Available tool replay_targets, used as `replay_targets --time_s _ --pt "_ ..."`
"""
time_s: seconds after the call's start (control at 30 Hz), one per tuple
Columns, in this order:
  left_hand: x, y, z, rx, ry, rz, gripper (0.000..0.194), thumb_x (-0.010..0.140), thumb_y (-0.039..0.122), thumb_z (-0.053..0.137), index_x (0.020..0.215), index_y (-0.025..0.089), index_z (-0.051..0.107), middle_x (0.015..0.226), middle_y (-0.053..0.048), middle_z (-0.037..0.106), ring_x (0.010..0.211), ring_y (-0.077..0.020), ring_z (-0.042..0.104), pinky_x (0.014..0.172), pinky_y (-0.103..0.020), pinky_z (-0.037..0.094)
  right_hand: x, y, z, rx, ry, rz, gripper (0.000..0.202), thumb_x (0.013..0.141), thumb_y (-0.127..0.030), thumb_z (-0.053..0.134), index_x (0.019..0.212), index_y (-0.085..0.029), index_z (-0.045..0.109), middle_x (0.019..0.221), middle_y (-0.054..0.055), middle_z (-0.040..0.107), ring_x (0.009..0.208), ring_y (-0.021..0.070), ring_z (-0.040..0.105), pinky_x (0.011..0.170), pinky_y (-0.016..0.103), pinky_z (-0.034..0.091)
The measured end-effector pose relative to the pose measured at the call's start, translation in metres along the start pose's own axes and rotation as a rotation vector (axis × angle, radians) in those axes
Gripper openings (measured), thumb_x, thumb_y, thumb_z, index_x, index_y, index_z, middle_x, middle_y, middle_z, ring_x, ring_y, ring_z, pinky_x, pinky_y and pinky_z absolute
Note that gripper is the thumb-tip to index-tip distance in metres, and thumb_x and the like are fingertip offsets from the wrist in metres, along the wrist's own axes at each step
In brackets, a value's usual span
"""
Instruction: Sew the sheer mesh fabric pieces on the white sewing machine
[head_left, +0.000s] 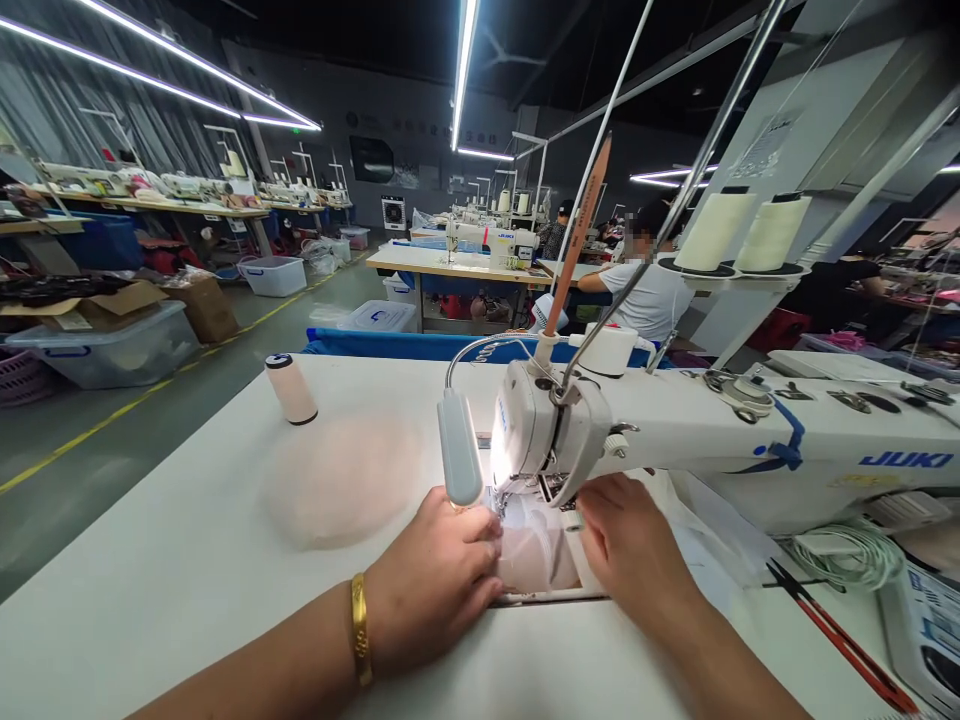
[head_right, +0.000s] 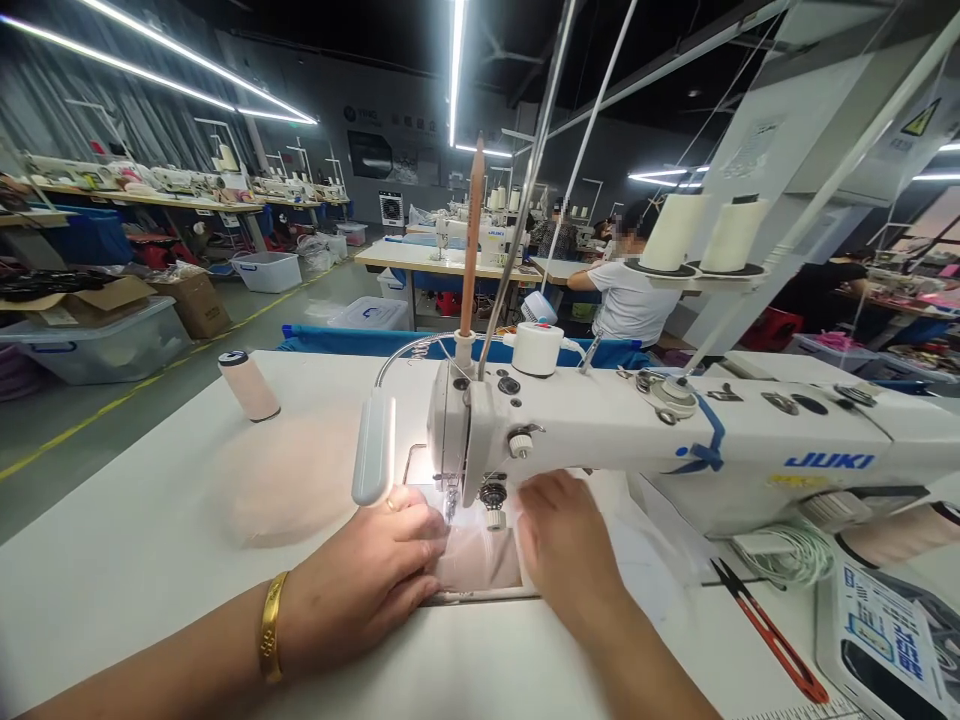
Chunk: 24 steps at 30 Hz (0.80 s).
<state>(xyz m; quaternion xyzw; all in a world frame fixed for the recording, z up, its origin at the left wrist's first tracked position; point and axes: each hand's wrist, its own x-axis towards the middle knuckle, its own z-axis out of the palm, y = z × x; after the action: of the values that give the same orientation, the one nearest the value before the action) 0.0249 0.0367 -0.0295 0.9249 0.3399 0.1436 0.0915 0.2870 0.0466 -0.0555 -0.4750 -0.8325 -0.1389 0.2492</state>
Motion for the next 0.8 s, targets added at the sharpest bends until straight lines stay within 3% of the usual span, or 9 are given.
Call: replay_targets --time_s 0.17,0.33,0.43,0.57,0.8 --pt "-0.004 -0.002 0.008 -0.061 0.032 0.011 0.008 0.095 0.026 0.063 0.095 0.020 0.069 0.106 -0.005 0.067 0.091 -0.0241 0.061 0.082 -0.041 0.044 0.000 -0.034 -0.002 0.316 -0.205 -0.152 0.030 0.084 -0.002 0.048 0.094 -0.024 0.066 0.091 0.005 0.068 0.082 0.0237 0.059 0.075 0.035 0.050" --pt "-0.003 -0.002 0.012 -0.146 0.045 0.014 0.011 0.094 0.019 0.060 0.101 0.021 0.069 0.104 -0.004 0.070 0.091 -0.0236 0.063 0.084 -0.041 0.045 -0.002 -0.025 0.002 0.213 -0.099 -0.034 0.036 0.082 0.001 0.047 0.100 -0.020 0.069 0.095 0.010 0.067 0.086 0.0271 0.055 0.075 0.037 0.048" --pt "-0.003 -0.003 0.014 -0.106 0.073 0.022 0.016 0.096 0.017 0.056 0.102 0.021 0.070 0.104 -0.005 0.071 0.090 -0.0244 0.063 0.082 -0.042 0.045 -0.003 -0.026 0.000 0.335 -0.156 -0.115 0.035 0.084 0.002 0.046 0.099 -0.022 0.067 0.098 0.007 0.068 0.088 0.0250 0.055 0.078 0.036 0.047" --pt "-0.004 -0.005 0.015 -0.095 0.127 0.057 0.020 0.098 0.017 0.052 0.103 0.022 0.072 0.107 -0.006 0.072 0.092 -0.0249 0.065 0.082 -0.042 0.047 -0.002 -0.036 -0.002 0.444 -0.275 -0.156 0.026 0.085 0.003 0.046 0.083 -0.022 0.056 0.082 0.002 0.063 0.081 0.0224 0.052 0.074 0.033 0.042" --pt "-0.004 -0.001 0.015 -0.056 0.173 0.095 0.021 0.100 0.016 0.052 0.101 0.022 0.073 0.098 -0.003 0.075 0.086 -0.0232 0.065 0.077 -0.040 0.047 -0.007 -0.036 0.001 0.449 -0.273 -0.155 0.027 0.088 0.003 0.044 0.083 -0.021 0.056 0.081 0.002 0.063 0.078 0.0220 0.051 0.068 0.033 0.038"
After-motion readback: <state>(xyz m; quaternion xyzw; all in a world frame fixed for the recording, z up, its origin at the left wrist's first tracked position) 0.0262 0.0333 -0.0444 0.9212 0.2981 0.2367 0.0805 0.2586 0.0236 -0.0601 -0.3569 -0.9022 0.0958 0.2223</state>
